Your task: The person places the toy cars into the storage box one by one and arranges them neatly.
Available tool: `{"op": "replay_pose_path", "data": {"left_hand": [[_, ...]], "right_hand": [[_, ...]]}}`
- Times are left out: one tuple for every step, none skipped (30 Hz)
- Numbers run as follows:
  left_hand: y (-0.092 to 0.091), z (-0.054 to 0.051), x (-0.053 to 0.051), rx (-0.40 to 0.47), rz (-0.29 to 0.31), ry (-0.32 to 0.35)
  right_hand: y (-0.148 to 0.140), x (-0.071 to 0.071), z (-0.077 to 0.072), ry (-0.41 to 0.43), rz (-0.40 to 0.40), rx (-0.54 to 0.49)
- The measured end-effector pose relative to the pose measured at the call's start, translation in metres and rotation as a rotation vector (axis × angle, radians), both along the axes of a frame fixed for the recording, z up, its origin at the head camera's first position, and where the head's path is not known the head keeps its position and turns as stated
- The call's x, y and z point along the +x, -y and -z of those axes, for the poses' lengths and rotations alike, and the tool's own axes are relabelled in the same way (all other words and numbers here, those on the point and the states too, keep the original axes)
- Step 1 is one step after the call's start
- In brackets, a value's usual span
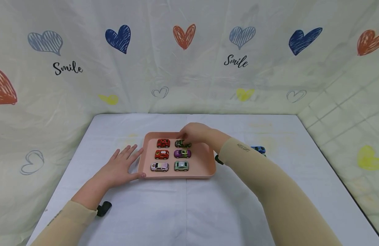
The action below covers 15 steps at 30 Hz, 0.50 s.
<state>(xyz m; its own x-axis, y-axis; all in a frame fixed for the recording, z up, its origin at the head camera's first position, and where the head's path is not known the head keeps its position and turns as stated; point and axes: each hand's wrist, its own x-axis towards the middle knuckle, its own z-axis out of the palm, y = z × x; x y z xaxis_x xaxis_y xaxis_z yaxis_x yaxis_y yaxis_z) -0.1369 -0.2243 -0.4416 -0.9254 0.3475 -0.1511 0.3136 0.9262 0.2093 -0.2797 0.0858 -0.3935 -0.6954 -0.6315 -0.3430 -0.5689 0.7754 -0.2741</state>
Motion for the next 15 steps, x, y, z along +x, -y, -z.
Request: {"op": "replay_pose_path", "data": {"left_hand": [[0.0,0.0,0.0,-0.001,0.0,0.001],[0.0,0.0,0.0,-0.002,0.0,-0.001],[0.0,0.0,-0.001,-0.004,0.0,-0.002],[0.0,0.0,-0.001,-0.005,-0.001,-0.003],[0.0,0.001,-0.001,-0.006,-0.001,-0.003],[0.001,0.001,-0.001,-0.007,-0.001,-0.002],[0.001,0.001,-0.001,-0.007,-0.001,-0.003],[0.001,0.002,-0.001,-0.008,-0.001,-0.004],[0.001,0.002,-0.001,-0.008,-0.001,-0.004],[0.001,0.002,-0.001,-0.006,-0.001,-0.002],[0.001,0.002,-0.001,-0.006,0.0,-0.002],[0.001,0.002,-0.001,-0.004,0.0,-0.002],[0.001,0.002,-0.001,-0.002,0.0,-0.002],[0.001,0.002,-0.001,0.0,0.0,-0.002],[0.0,0.002,0.0,0.001,0.0,-0.004]], "right_hand": [[-0.001,0.0,-0.001,-0.001,0.007,-0.011],[-0.003,0.0,-0.003,-0.001,0.011,-0.022],[-0.005,0.0,-0.004,-0.001,0.013,-0.033],[-0.006,0.0,-0.005,0.0,0.016,-0.041],[-0.008,0.0,-0.007,0.002,0.016,-0.055],[-0.01,0.001,-0.009,0.006,0.02,-0.068],[-0.013,0.001,-0.01,0.01,0.019,-0.081],[-0.015,0.002,-0.012,0.009,0.013,-0.093],[-0.017,0.002,-0.013,0.008,0.008,-0.105],[-0.019,0.003,-0.014,0.004,0.002,-0.118],[-0.022,0.003,-0.015,0.002,-0.001,-0.132],[-0.025,0.004,-0.015,-0.003,-0.004,-0.142],[-0.027,0.004,-0.016,-0.009,-0.006,-0.15],[-0.03,0.005,-0.016,-0.014,-0.006,-0.159],[-0.034,0.005,-0.017,-0.022,-0.004,-0.162]]}}
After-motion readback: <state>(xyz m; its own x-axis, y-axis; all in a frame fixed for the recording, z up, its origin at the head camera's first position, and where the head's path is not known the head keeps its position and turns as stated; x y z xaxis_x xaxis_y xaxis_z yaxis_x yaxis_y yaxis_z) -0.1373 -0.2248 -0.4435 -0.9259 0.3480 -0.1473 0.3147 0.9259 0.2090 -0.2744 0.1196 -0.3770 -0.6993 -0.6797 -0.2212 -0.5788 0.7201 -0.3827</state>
